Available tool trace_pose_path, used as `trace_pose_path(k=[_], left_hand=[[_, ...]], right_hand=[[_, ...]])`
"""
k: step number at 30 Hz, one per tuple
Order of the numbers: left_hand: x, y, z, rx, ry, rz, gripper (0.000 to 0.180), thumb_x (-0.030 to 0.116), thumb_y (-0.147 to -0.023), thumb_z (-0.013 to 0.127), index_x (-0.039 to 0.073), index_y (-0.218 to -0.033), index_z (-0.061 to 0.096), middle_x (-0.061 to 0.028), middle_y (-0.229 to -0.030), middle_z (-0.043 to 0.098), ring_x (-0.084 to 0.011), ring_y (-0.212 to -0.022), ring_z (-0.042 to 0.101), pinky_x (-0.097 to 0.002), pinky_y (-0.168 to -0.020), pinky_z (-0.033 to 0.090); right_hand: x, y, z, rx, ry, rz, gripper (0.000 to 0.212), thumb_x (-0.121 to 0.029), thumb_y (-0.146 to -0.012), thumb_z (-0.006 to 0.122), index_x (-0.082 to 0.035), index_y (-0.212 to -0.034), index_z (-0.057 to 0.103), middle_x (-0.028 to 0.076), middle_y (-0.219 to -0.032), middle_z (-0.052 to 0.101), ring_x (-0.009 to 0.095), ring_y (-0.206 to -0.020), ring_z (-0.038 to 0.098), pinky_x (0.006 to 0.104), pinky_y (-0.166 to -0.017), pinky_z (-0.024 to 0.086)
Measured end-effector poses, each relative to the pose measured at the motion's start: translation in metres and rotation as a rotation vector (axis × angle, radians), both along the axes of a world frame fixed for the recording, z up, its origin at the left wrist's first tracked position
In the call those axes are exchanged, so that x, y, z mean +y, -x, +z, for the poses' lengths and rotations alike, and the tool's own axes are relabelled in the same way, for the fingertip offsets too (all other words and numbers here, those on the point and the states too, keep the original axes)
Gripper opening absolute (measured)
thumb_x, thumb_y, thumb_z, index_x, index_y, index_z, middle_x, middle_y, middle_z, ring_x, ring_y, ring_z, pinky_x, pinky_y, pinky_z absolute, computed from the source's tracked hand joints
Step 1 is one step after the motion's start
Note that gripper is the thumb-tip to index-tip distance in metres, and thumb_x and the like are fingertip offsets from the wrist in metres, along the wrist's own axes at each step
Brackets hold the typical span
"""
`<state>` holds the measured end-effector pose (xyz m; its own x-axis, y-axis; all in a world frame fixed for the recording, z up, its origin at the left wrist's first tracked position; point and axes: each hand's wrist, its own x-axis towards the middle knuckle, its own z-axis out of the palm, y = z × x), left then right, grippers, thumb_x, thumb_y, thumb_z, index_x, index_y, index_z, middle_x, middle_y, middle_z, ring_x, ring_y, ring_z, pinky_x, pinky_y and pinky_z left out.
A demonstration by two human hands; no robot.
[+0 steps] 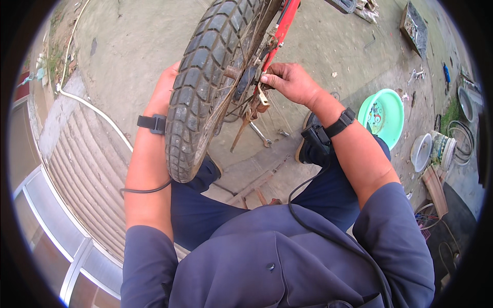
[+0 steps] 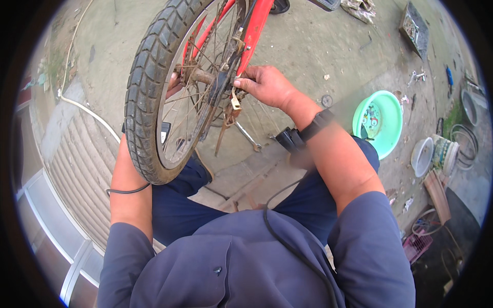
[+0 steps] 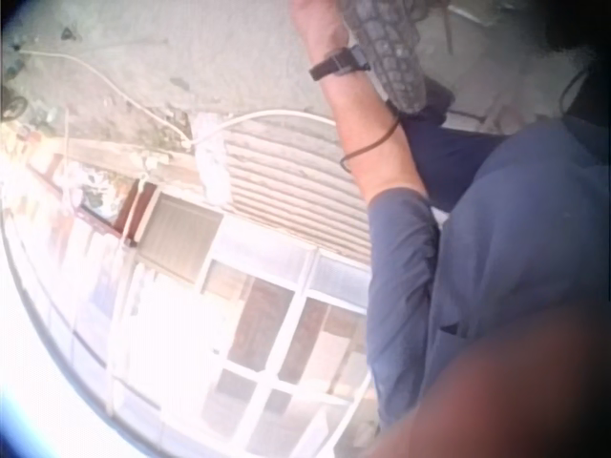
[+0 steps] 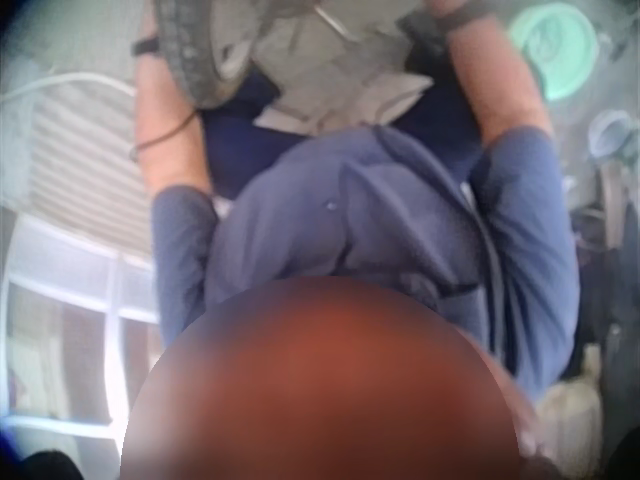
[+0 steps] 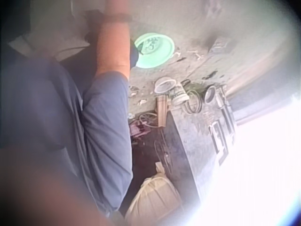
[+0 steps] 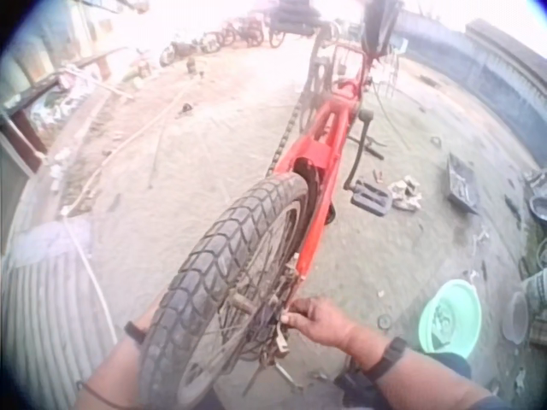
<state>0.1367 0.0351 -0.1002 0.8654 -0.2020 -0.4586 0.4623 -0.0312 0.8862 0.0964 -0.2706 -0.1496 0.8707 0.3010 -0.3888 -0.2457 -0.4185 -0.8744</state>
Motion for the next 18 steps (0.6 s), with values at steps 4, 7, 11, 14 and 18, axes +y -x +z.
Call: trace_pose_path(k=[4,7,11,14,18], left_hand=[[0.0,0.001,-0.006,-0.016,-0.01,0.034,0.031,0.011,-0.097,0.068,0.0,-0.125,0.068,-0.0033,-0.106,0.072,-0.0111,-0.086,0.066,-0.0284,-0.077,0.056],[0.002,-0.001,-0.011,0.003,0.016,0.036,0.03,0.011,-0.096,0.068,0.001,-0.125,0.068,-0.0028,-0.107,0.072,-0.0113,-0.085,0.066,-0.0279,-0.077,0.056],[0.005,-0.005,-0.017,0.106,0.092,0.074,0.029,0.012,-0.097,0.068,0.001,-0.123,0.068,-0.002,-0.106,0.072,-0.0115,-0.085,0.066,-0.0282,-0.075,0.056],[0.005,-0.004,-0.015,0.134,0.116,0.089,0.025,0.012,-0.098,0.066,0.002,-0.121,0.069,-0.0016,-0.103,0.072,-0.0111,-0.085,0.066,-0.0286,-0.073,0.056],[0.0,0.002,-0.011,0.102,0.12,0.137,0.022,0.015,-0.099,0.065,0.004,-0.117,0.07,-0.0009,-0.098,0.071,-0.0106,-0.08,0.064,-0.0283,-0.07,0.055]], right_hand=[[0.003,0.003,-0.003,0.002,-0.026,-0.038,0.037,-0.033,-0.097,0.073,-0.001,-0.116,0.073,0.014,-0.096,0.076,0.021,-0.086,0.069,0.037,-0.084,0.055],[0.004,0.005,-0.003,-0.013,-0.041,-0.067,0.036,-0.032,-0.097,0.073,0.0,-0.114,0.073,0.014,-0.095,0.076,0.02,-0.086,0.069,0.0371,-0.084,0.055],[0.006,0.005,-0.004,-0.008,0.004,-0.065,0.035,-0.031,-0.097,0.073,0.0,-0.112,0.073,0.014,-0.094,0.076,0.019,-0.086,0.068,0.0369,-0.083,0.055],[0.009,0.008,-0.005,-0.032,-0.041,-0.087,0.035,-0.032,-0.099,0.071,0.003,-0.107,0.071,0.007,-0.091,0.073,0.013,-0.086,0.064,0.0332,-0.082,0.055],[0.011,0.008,-0.009,-0.013,0.044,-0.079,0.037,-0.033,-0.1,0.071,0.004,-0.105,0.069,0.004,-0.092,0.071,0.011,-0.088,0.063,0.0312,-0.083,0.054]])
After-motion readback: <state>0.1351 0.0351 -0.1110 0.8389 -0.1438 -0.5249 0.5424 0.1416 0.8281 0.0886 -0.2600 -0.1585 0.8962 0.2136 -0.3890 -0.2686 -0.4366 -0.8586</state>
